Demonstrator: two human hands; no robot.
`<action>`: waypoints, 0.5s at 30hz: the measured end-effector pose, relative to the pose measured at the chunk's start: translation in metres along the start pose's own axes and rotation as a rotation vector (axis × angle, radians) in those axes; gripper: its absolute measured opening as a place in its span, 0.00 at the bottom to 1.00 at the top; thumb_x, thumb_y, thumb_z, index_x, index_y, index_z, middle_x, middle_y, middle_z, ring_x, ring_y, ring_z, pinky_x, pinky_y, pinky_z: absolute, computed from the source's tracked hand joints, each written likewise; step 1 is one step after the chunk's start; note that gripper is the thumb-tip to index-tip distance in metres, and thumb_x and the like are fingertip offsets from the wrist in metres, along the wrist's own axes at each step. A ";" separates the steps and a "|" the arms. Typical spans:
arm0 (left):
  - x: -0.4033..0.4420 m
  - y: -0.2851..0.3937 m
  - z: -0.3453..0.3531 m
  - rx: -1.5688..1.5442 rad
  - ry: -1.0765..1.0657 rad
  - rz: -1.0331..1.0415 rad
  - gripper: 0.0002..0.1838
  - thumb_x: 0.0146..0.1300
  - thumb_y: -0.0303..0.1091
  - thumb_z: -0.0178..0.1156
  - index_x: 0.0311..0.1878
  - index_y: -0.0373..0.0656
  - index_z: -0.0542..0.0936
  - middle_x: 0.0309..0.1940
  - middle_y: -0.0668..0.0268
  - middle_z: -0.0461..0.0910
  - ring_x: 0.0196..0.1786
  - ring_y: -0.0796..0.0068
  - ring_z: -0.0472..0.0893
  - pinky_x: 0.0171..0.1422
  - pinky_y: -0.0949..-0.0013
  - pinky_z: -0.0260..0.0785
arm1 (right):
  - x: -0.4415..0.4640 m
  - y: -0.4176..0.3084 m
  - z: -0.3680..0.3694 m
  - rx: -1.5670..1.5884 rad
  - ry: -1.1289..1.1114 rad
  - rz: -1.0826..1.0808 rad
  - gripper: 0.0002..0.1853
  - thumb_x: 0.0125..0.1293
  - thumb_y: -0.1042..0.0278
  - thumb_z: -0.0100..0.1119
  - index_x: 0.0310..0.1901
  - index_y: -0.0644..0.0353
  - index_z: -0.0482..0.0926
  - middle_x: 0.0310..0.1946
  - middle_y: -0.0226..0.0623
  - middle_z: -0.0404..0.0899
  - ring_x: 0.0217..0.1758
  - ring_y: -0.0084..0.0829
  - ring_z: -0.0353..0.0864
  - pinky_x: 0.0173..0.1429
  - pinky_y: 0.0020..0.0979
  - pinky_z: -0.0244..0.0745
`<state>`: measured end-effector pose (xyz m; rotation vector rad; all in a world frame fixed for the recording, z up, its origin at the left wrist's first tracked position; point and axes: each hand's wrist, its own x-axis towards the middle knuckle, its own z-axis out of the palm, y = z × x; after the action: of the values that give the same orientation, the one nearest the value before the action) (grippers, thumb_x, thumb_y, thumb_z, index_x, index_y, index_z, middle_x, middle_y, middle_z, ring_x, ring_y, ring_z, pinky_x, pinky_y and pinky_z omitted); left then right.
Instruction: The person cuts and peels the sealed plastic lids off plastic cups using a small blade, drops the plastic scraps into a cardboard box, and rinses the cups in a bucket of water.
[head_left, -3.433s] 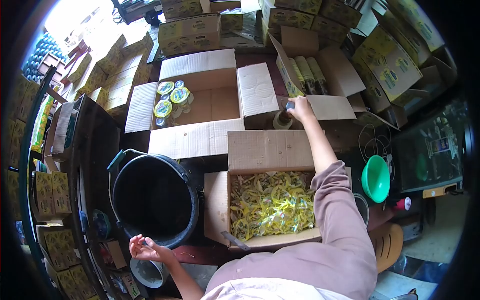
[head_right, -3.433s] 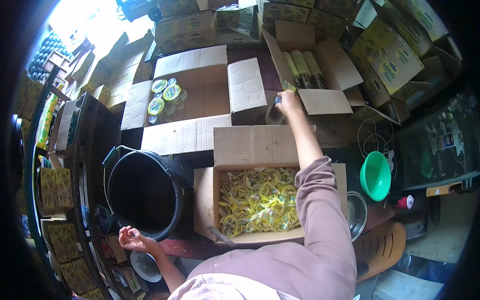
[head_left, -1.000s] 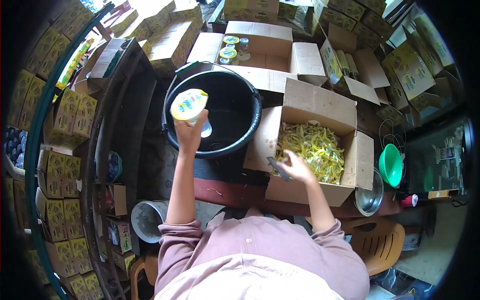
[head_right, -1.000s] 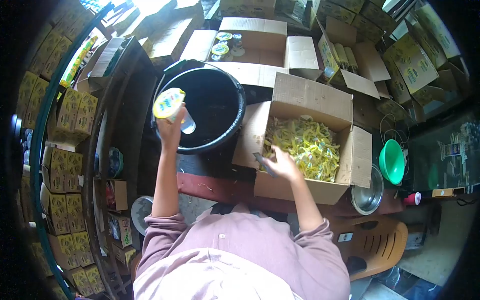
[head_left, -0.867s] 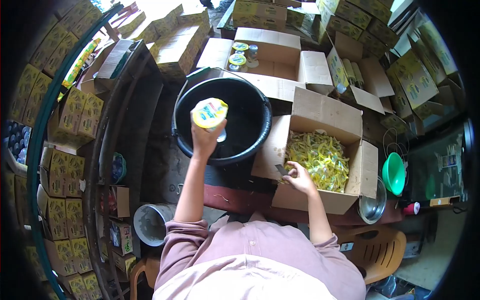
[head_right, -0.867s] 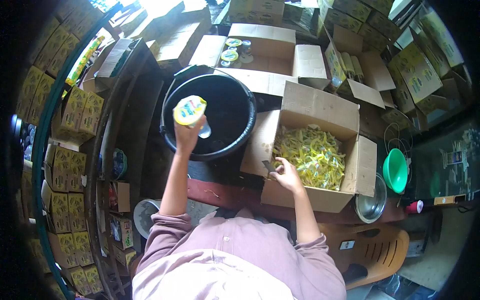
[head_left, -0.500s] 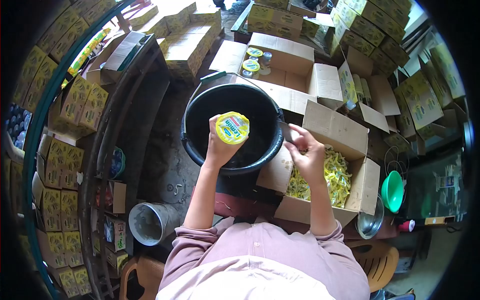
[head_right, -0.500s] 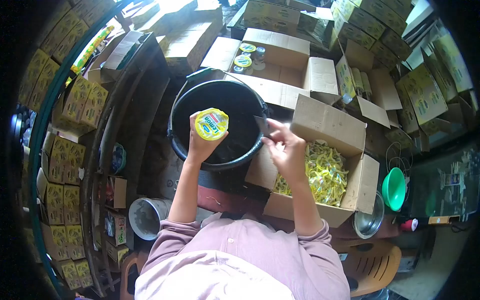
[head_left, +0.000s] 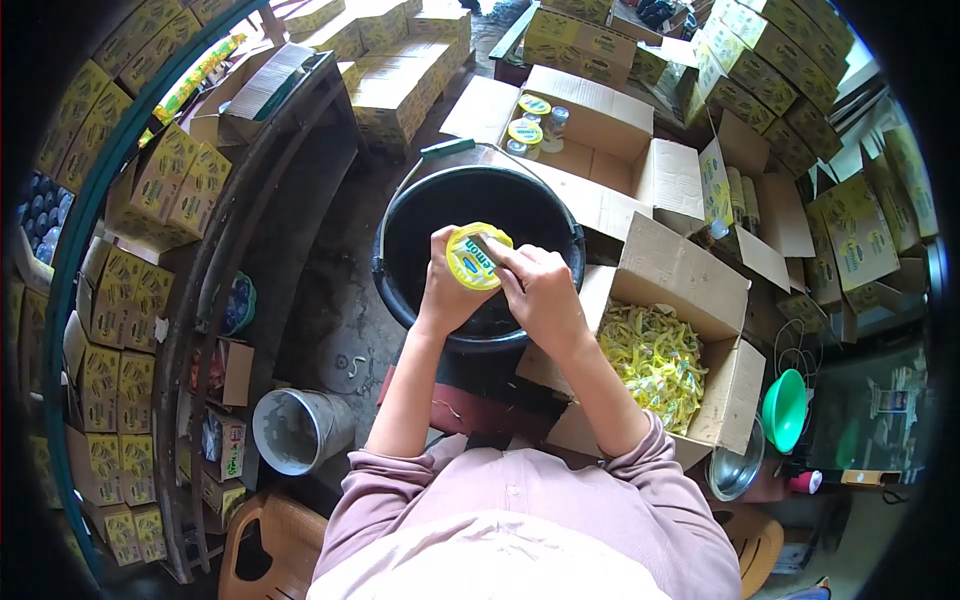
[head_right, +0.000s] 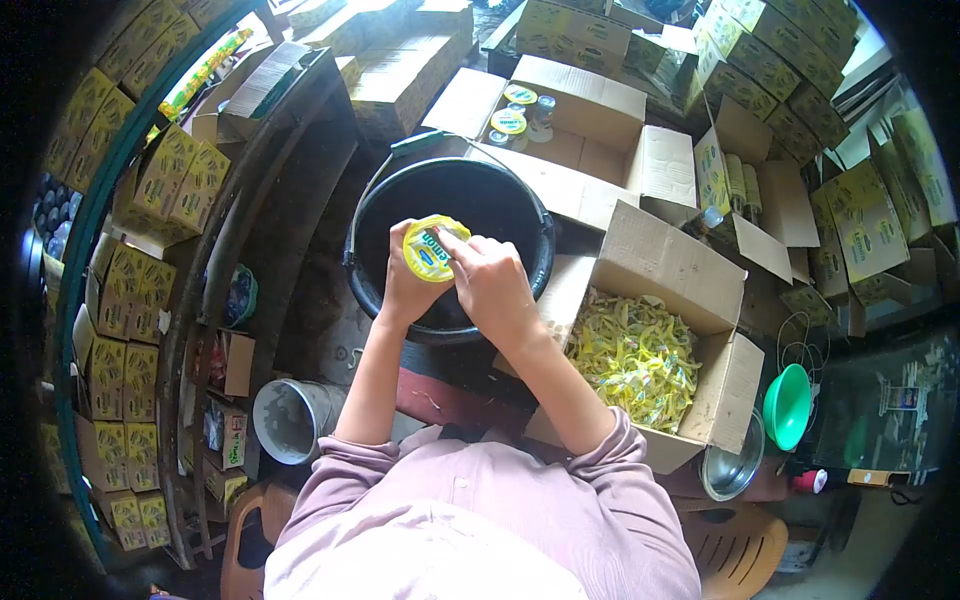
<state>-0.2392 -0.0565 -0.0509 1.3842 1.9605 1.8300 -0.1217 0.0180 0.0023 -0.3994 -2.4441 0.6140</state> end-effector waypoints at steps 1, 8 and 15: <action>0.000 0.001 0.000 -0.001 -0.001 0.005 0.37 0.40 0.28 0.73 0.50 0.41 0.58 0.42 0.56 0.77 0.46 0.67 0.79 0.51 0.67 0.71 | 0.001 0.000 0.001 -0.011 0.001 -0.004 0.20 0.55 0.76 0.55 0.52 0.59 0.74 0.30 0.41 0.75 0.34 0.38 0.75 0.40 0.36 0.67; -0.002 -0.005 0.000 0.040 -0.014 -0.021 0.39 0.40 0.29 0.73 0.52 0.42 0.57 0.42 0.56 0.76 0.46 0.64 0.78 0.51 0.66 0.70 | 0.003 0.000 0.004 -0.092 -0.012 -0.032 0.20 0.52 0.77 0.54 0.50 0.61 0.75 0.30 0.42 0.75 0.34 0.38 0.76 0.41 0.35 0.68; -0.003 -0.010 0.002 0.026 -0.031 -0.051 0.40 0.40 0.30 0.73 0.53 0.42 0.57 0.42 0.56 0.76 0.46 0.63 0.78 0.51 0.65 0.70 | 0.004 -0.002 0.008 -0.146 -0.018 -0.033 0.18 0.53 0.78 0.54 0.48 0.60 0.76 0.29 0.40 0.74 0.32 0.40 0.74 0.41 0.35 0.67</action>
<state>-0.2411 -0.0557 -0.0612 1.3482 1.9929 1.7561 -0.1298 0.0150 -0.0013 -0.4117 -2.5156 0.4284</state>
